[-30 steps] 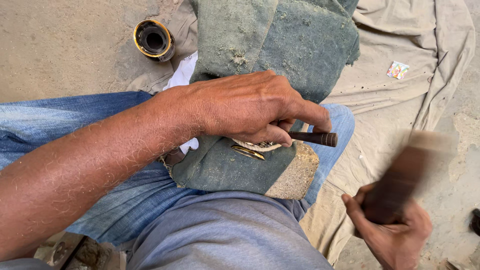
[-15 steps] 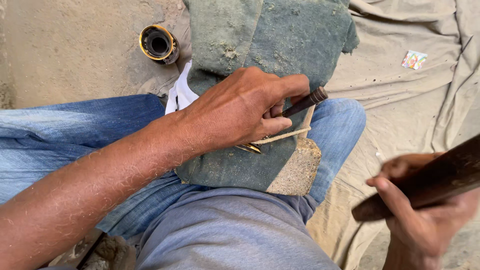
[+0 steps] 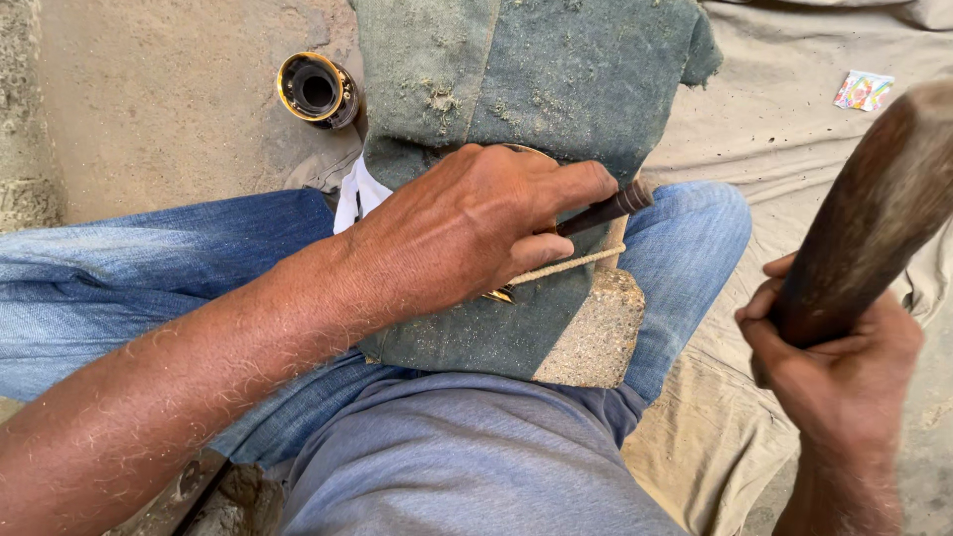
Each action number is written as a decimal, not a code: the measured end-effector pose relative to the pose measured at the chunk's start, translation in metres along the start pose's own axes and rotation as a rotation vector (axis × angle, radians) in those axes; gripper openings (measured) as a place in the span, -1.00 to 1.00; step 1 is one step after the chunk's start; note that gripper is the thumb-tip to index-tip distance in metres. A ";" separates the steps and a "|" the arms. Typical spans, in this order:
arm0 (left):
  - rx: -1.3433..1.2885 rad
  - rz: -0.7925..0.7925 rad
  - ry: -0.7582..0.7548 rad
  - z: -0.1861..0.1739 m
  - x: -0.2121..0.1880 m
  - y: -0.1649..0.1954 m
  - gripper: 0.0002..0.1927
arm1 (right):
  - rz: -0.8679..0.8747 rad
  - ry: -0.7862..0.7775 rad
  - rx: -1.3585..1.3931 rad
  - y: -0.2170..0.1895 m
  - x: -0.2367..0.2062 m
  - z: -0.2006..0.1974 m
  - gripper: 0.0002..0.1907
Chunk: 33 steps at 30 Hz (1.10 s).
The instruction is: The person uses a hammer and a metal punch to create a pattern on a small brass pot. They repeatedly strike the punch against the pot's surface while rotating it to cover different areas.
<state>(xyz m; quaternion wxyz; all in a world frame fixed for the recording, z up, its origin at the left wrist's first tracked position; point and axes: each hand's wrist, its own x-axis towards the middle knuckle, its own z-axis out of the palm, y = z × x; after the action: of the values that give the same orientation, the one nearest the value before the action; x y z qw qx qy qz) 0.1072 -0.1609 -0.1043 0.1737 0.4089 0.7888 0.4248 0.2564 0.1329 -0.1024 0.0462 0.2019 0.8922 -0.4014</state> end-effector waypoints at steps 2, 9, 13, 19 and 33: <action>-0.013 0.015 0.007 0.001 0.000 -0.001 -0.57 | 0.098 -0.027 0.196 -0.003 0.000 -0.004 -0.66; -0.019 -0.004 -0.032 0.001 -0.001 -0.004 -0.57 | 0.020 -0.067 -0.014 -0.022 0.011 -0.004 -0.67; -0.036 0.014 -0.029 -0.002 0.001 -0.006 -0.57 | -0.104 -0.139 -0.551 -0.032 0.011 0.001 -0.77; -0.072 -0.001 -0.040 -0.004 0.001 -0.008 -0.56 | -0.102 -0.146 -0.511 -0.021 0.007 0.002 -0.78; -0.100 0.032 -0.050 -0.005 0.004 -0.012 -0.54 | -0.020 -0.035 0.005 -0.016 0.003 0.008 -0.66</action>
<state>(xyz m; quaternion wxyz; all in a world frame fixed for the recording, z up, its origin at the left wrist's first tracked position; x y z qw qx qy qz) 0.0955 -0.1641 -0.1110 0.2068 0.4225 0.7554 0.4563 0.2467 0.1181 -0.0973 0.0574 0.1857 0.8923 -0.4075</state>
